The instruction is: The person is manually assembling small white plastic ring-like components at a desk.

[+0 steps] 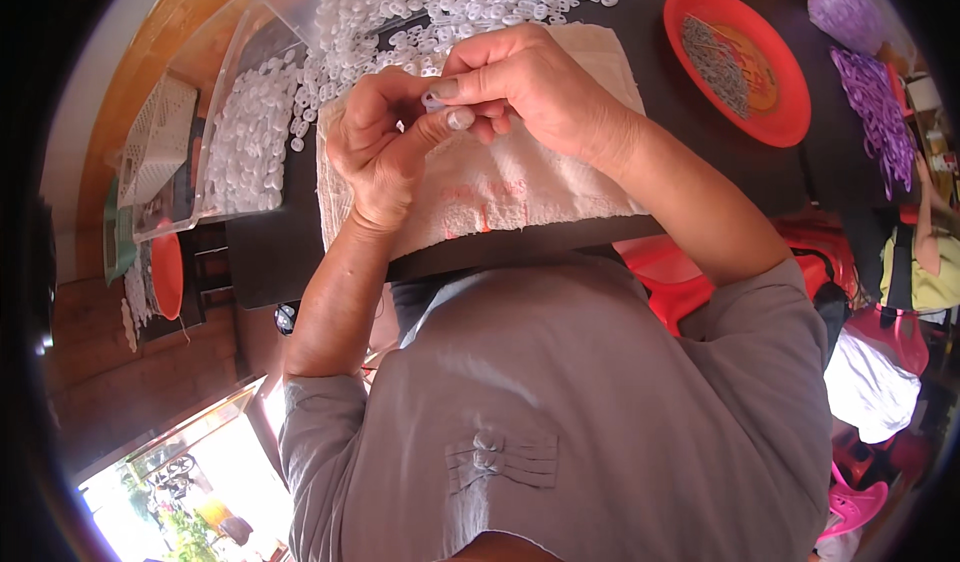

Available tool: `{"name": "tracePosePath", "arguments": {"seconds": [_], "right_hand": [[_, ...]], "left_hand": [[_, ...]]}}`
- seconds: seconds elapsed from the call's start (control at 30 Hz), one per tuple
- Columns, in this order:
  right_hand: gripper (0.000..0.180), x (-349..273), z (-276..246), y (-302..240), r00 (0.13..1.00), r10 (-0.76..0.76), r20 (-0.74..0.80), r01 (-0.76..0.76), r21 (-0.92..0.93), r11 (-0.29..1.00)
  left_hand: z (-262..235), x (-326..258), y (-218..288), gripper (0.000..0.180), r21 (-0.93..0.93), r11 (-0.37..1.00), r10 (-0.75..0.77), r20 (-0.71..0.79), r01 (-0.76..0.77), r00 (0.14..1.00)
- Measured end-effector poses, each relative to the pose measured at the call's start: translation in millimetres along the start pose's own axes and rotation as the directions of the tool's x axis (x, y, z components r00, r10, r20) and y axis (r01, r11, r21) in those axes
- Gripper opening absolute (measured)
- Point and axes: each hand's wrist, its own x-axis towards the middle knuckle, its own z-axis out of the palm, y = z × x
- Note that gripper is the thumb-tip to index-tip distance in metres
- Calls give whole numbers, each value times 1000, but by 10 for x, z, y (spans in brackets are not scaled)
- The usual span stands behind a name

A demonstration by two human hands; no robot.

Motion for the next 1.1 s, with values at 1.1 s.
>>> {"name": "tracePosePath", "arguments": {"seconds": [1.1], "right_hand": [[17, -29, 66, 123, 996, 60, -61, -45, 231, 972]], "left_hand": [[8, 7, -75, 31, 164, 985, 54, 22, -56, 998]]}}
